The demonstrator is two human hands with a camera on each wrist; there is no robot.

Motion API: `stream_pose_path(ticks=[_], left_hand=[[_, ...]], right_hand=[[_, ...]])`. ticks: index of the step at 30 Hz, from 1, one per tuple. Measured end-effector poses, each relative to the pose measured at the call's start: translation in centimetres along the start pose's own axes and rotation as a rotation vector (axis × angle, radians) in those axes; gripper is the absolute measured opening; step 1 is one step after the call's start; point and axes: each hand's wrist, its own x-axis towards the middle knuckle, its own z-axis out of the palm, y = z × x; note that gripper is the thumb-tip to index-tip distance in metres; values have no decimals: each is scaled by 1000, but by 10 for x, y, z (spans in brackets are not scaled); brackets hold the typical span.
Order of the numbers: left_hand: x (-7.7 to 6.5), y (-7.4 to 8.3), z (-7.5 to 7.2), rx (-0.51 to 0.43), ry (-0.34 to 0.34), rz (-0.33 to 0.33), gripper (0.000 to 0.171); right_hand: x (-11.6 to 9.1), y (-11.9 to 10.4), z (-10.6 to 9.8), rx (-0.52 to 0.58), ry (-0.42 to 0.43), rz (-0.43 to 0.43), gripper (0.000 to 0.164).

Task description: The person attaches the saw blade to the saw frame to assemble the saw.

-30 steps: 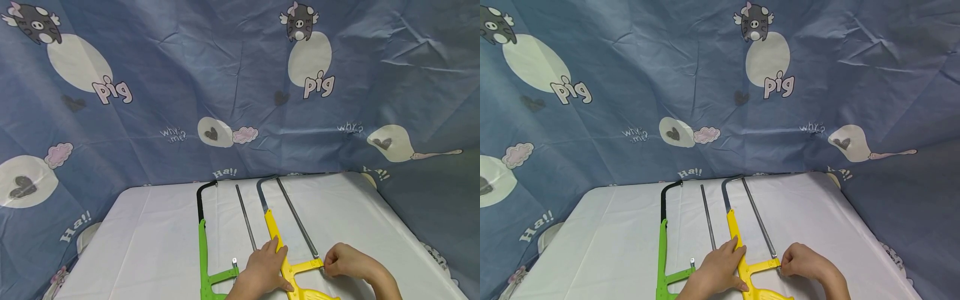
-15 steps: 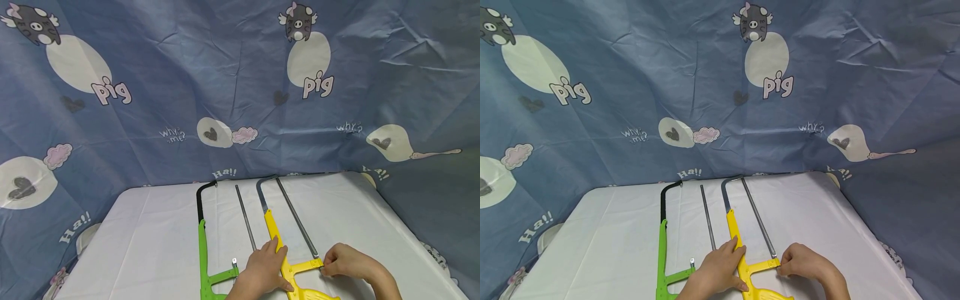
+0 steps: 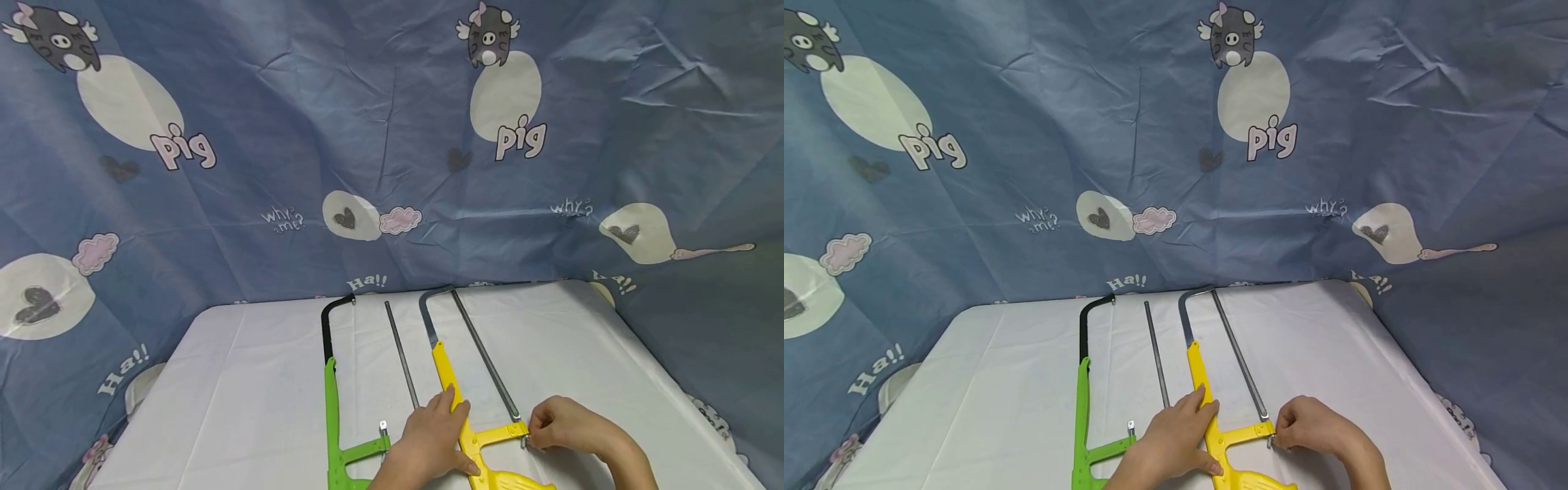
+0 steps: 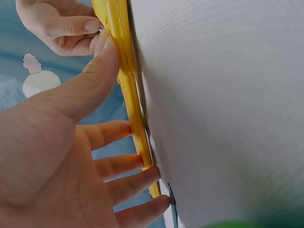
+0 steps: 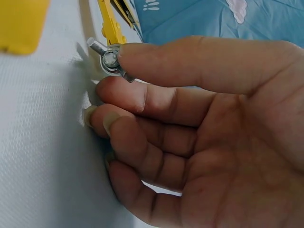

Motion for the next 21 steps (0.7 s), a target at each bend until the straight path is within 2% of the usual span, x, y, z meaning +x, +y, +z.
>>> stream_pose_path(ticks=[21], left_hand=[[1,0,-1,2,-14,1,94]], right_hand=[[0,1,-1,-21,13,-32,5]])
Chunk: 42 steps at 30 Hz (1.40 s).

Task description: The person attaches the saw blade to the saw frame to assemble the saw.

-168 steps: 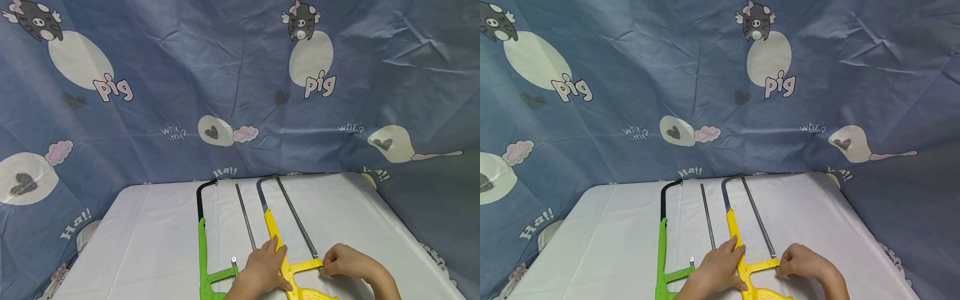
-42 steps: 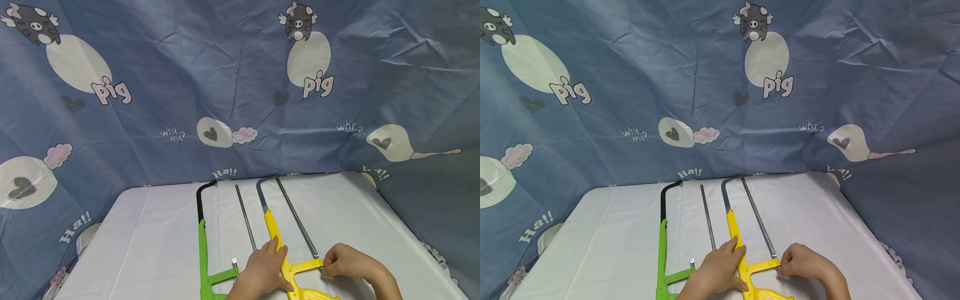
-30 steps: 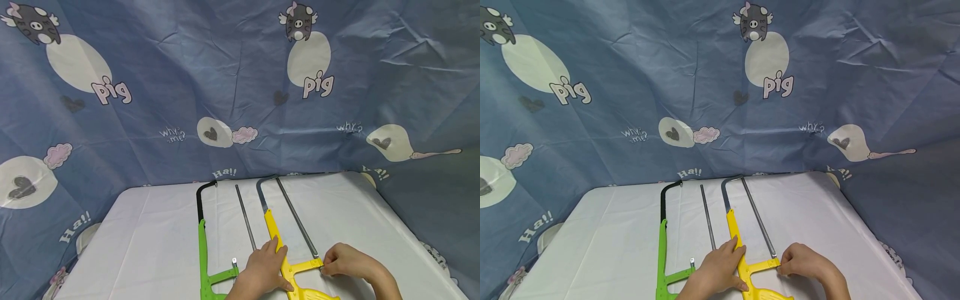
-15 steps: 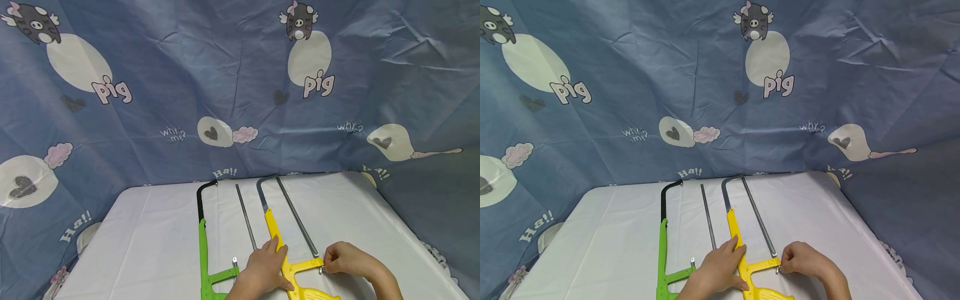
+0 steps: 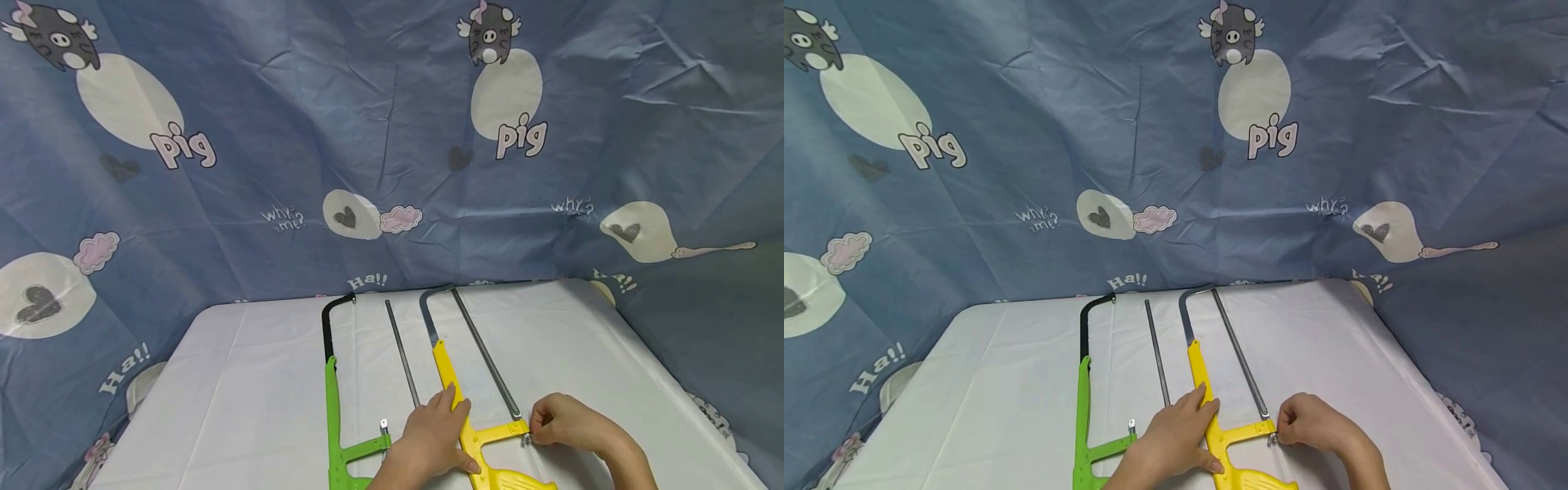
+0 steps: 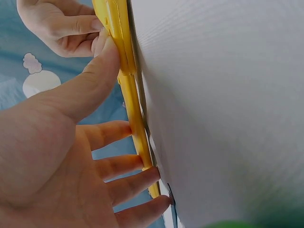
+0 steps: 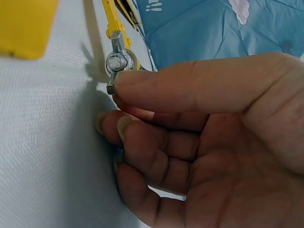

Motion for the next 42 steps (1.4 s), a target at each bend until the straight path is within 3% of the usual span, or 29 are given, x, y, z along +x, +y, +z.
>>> stream_pose_path(ticks=[10,23,42], left_hand=[[1,1,1,10,-2,-4,95],[1,1,0,8,7,0,95],[0,-1,1,12,7,11,95]], right_hand=[[0,-1,1,14,-18,9,7],[-1,-3,2,35,-41,63,22],[-2,0,1,50,-30,10,10]])
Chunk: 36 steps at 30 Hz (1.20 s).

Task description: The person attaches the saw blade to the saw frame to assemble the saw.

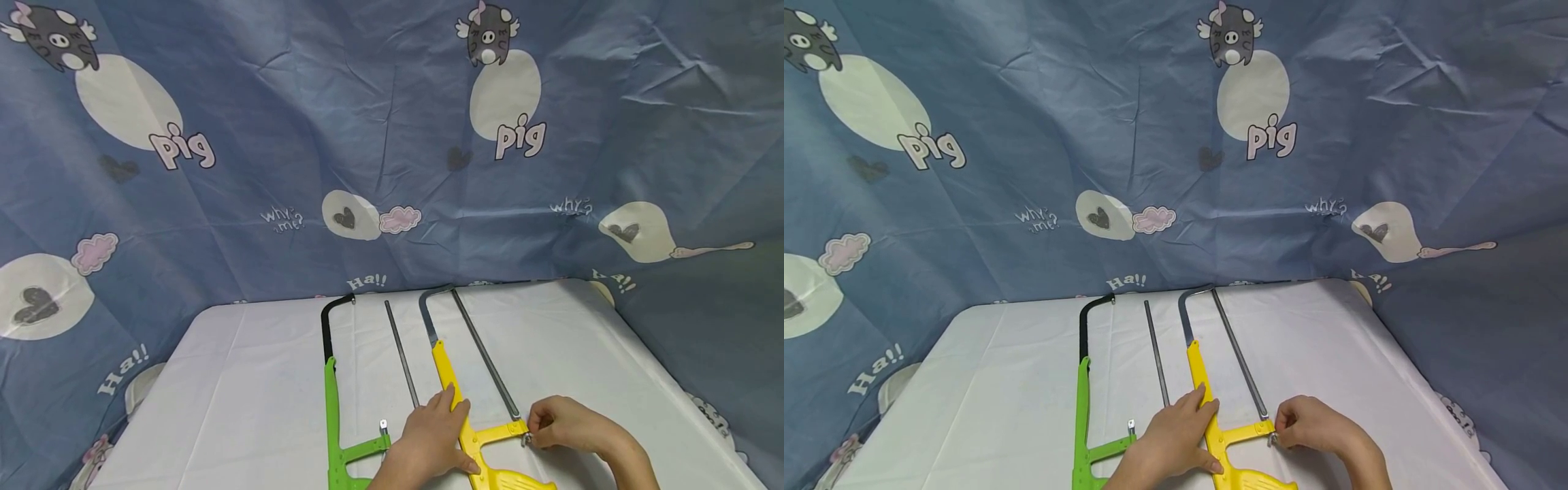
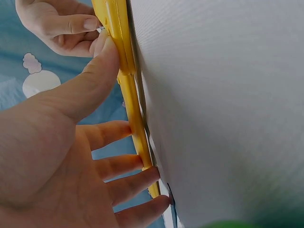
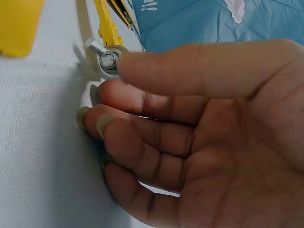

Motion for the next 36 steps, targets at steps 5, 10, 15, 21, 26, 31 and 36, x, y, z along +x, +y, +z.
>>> stream_pose_path(ticks=[5,10,15,21,26,31,36], left_hand=[[0,0,0,-7,-2,-3,95],[0,0,0,-6,-4,-4,95],[0,0,1,-1,-3,-3,94],[1,0,1,-3,-2,-7,94],[0,0,0,-2,1,-6,95],[-1,1,0,-5,2,-5,94],[-2,1,-1,-3,8,-6,94]], right_hand=[[0,2,0,-2,6,-10,10],[1,1,0,-14,18,-2,6],[1,1,0,-32,25,-12,2],[3,1,0,-47,26,-5,3],[4,1,1,-71,31,-26,4],[3,-1,2,-80,37,-19,3],[2,-5,3,-46,34,14,13]])
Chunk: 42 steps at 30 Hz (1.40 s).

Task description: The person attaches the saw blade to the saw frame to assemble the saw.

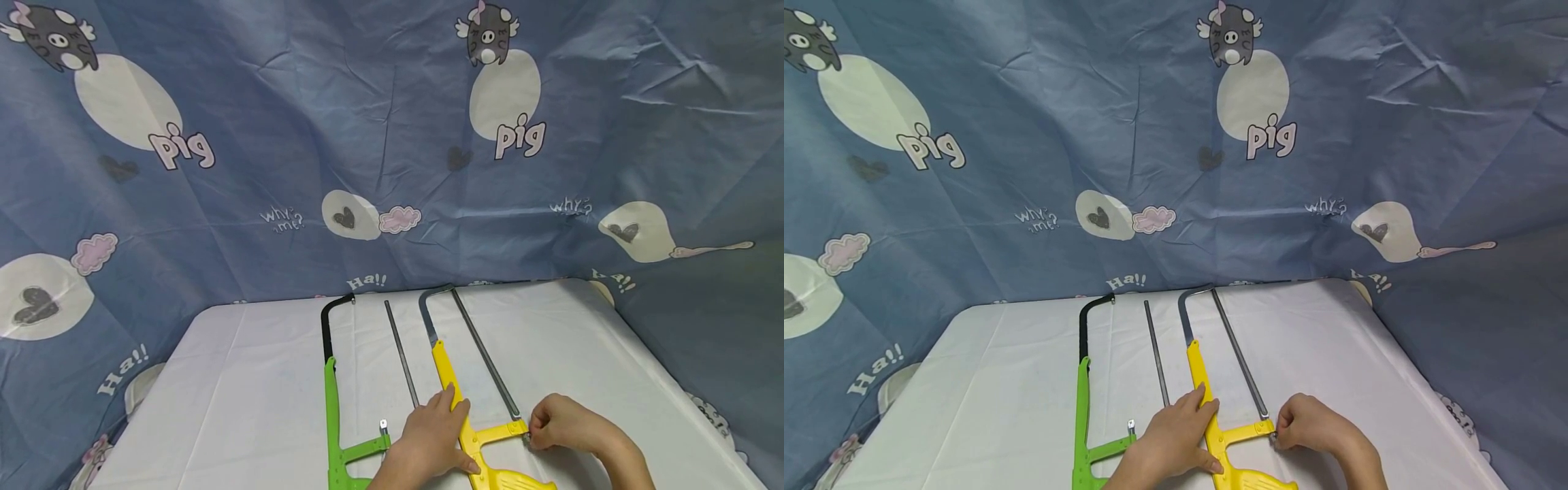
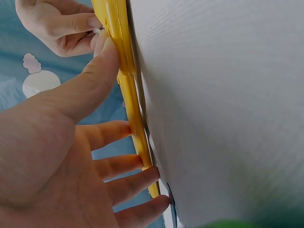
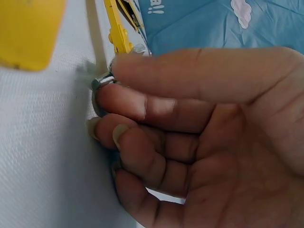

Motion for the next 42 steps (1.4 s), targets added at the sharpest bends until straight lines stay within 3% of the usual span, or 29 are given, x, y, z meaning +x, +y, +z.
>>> stream_pose_path(ticks=[13,25,32,42], left_hand=[[0,0,0,17,3,-4,95],[-1,0,1,19,10,3,94],[-1,1,-1,16,5,-4,94],[1,1,-1,-1,-7,-10,94]], right_hand=[[4,2,-1,11,-26,23,25],[0,1,-3,11,-20,40,17],[0,5,-4,33,-35,-13,6],[0,7,-3,30,-27,-32,5]])
